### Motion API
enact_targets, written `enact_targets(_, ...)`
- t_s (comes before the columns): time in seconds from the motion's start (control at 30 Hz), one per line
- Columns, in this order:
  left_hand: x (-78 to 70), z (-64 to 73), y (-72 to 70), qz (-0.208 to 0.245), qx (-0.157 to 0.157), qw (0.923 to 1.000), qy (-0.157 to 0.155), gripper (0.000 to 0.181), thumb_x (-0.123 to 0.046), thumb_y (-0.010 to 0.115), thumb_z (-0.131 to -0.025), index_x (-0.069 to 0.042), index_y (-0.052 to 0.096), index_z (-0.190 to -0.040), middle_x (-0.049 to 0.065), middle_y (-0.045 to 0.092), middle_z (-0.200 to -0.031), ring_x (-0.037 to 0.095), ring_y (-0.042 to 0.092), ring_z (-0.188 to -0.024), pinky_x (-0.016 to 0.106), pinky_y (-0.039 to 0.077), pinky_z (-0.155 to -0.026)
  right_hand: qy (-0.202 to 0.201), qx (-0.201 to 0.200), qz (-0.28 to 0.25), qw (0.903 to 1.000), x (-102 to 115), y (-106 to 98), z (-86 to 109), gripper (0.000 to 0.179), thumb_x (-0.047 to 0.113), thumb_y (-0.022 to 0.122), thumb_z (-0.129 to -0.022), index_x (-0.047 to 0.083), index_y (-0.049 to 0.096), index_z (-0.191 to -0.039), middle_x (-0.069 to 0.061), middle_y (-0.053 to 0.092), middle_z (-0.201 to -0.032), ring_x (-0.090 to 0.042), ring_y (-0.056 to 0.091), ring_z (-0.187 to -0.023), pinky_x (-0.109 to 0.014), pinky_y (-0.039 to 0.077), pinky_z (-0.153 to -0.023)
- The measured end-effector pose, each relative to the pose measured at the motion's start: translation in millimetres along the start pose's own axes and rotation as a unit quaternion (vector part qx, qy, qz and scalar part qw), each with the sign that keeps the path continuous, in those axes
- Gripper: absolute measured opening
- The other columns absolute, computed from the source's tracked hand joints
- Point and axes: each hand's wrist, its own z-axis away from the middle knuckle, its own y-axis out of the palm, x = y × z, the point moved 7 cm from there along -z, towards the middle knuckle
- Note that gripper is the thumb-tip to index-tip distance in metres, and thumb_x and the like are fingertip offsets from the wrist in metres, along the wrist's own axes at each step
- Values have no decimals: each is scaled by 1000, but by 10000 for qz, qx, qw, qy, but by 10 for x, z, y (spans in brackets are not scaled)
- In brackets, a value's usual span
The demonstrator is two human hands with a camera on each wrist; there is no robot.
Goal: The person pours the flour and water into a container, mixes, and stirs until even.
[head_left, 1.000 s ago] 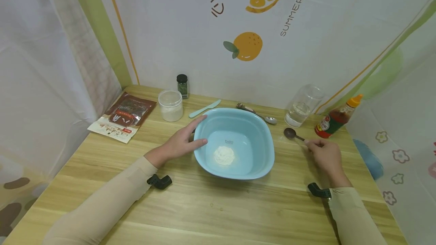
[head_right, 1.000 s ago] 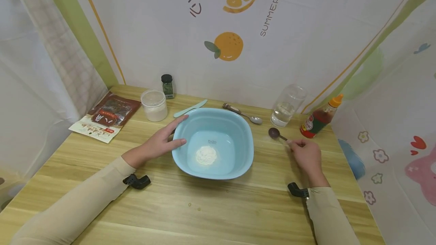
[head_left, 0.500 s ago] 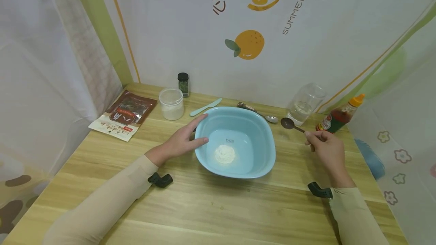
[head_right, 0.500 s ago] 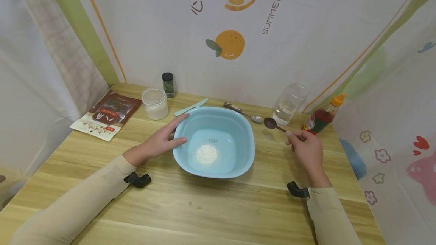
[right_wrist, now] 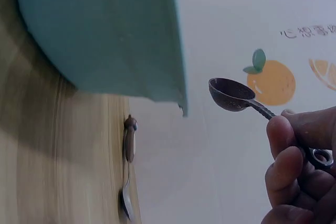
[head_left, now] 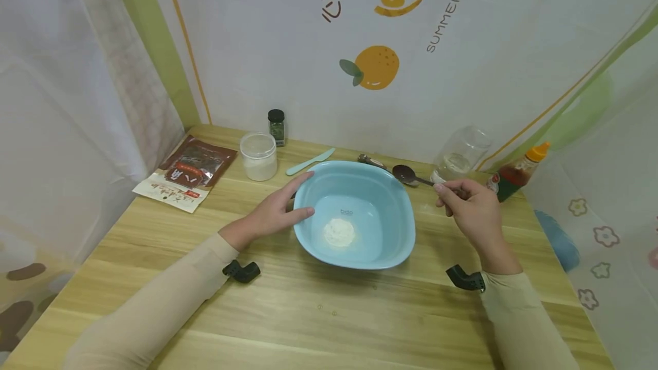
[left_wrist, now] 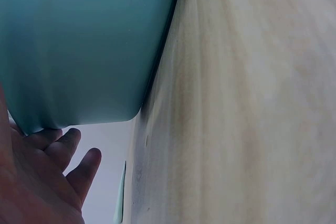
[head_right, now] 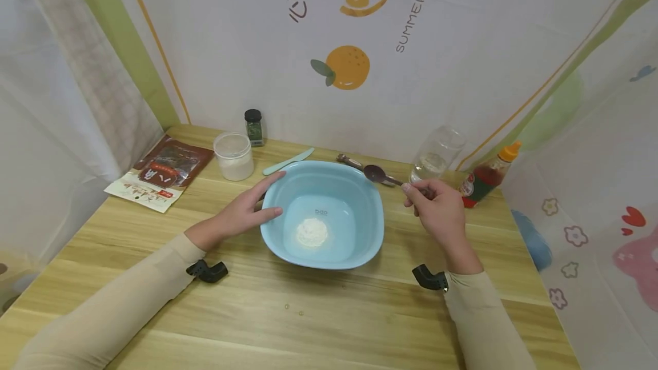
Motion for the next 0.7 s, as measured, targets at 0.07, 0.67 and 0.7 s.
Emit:
enact_targets(0.07,5,3,-3,32,-1,10000,-6,87,-31,70,-107,-13,24,-178,24,41,-173,44,60,-143,54,61,-107,-98,39,-37,9999,47,57,-14,34,31,79,-107,-1,80,-117,3,78,-78,-14,64,-64,-22,50,-53)
enact_targets(0.67,36,4,-10,61,-41,10000,-31,86,-30,70,-107,-14,25,-178,22,40,-174,44,61,-143,52,62,-105,-807,451,486,9945,161,536,-115,18,18,81,-105,0,83,-108,-8,75,-77,-15,64,-63,-22,49,-50)
enact_targets(0.7,31,7,-12,66,-42,10000,-33,86,-30,70,-107,-14,25,-178,22,39,-174,44,60,-143,53,62,-106,-832,475,506,9941,168,553,-116,18,18,81,-105,0,83,-107,-9,75,-77,-16,64,-64,-22,49,-51)
